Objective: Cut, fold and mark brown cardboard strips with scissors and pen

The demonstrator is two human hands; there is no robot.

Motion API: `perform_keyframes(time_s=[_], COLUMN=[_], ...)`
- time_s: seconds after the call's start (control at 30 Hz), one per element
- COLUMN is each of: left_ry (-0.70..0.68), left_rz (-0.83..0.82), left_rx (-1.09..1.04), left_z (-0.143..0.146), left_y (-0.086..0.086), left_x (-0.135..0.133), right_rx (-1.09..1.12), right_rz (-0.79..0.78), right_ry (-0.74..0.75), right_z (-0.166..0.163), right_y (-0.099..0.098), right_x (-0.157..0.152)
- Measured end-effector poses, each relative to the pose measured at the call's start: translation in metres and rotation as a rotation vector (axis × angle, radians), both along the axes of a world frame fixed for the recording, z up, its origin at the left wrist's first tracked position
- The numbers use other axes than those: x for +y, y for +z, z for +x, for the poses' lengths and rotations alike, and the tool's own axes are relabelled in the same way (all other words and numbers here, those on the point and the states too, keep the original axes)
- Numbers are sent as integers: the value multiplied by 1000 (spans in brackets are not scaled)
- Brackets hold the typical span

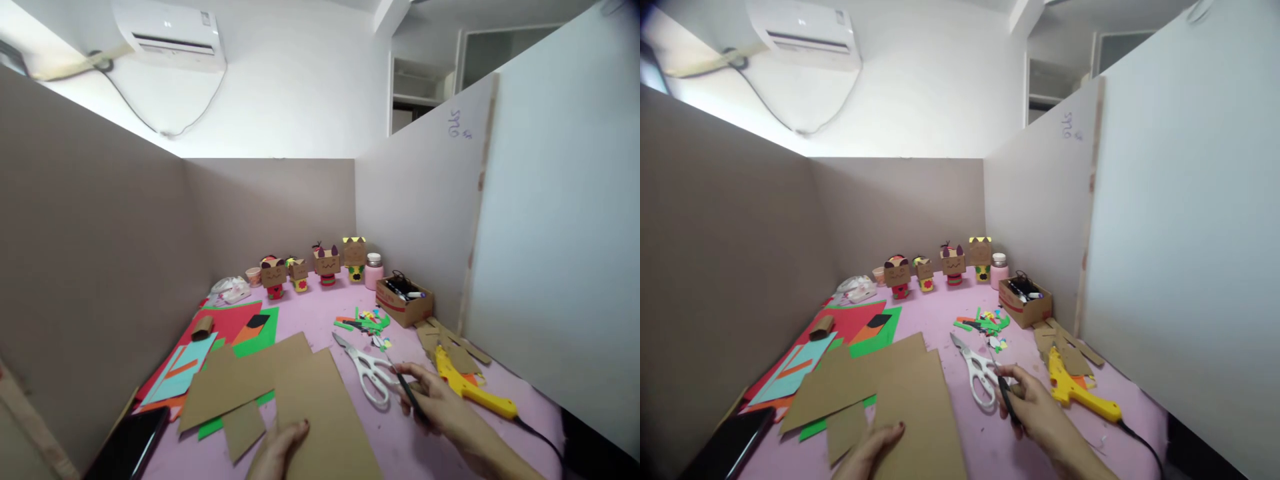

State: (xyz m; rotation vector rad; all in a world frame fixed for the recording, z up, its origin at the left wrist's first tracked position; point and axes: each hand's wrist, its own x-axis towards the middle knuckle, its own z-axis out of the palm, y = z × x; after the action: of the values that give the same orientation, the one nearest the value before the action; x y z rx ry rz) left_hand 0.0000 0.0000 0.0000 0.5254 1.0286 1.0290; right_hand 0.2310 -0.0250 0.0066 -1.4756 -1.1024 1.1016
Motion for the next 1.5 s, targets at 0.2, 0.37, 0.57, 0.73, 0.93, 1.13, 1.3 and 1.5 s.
perform_keyframes(time_s=[0.2, 0.37, 0.57, 0.73, 0.93, 1.13, 1.3, 1.5], left_ry=[2, -13, -33, -70, -56, -4, -84, -118], left_rz=[50, 74, 75, 119, 148, 152, 184, 215], left_rx=[-79, -72, -84, -142, -181, -189, -250, -191], left_z=[-7, -9, -8, -6, -4, -5, -3, -6], left_y=[-16, -32, -35, -31, -35, -30, -23, -17], left_x=[37, 43, 45, 38, 40, 39, 32, 22], right_rx=[-322, -1142, -1523, -1662, -1723, -1622, -1256, -119], right_rz=[77, 62, -214, -266, -121, 85, 334, 109], right_ry=[-49, -210, -142, 37, 105, 3, -67, 120], right_z=[24, 80, 124, 131, 134, 139, 87, -28], right_y=[-17, 39, 88, 89, 73, 68, 61, 12], right_x=[30, 73, 126, 149, 153, 147, 127, 67])
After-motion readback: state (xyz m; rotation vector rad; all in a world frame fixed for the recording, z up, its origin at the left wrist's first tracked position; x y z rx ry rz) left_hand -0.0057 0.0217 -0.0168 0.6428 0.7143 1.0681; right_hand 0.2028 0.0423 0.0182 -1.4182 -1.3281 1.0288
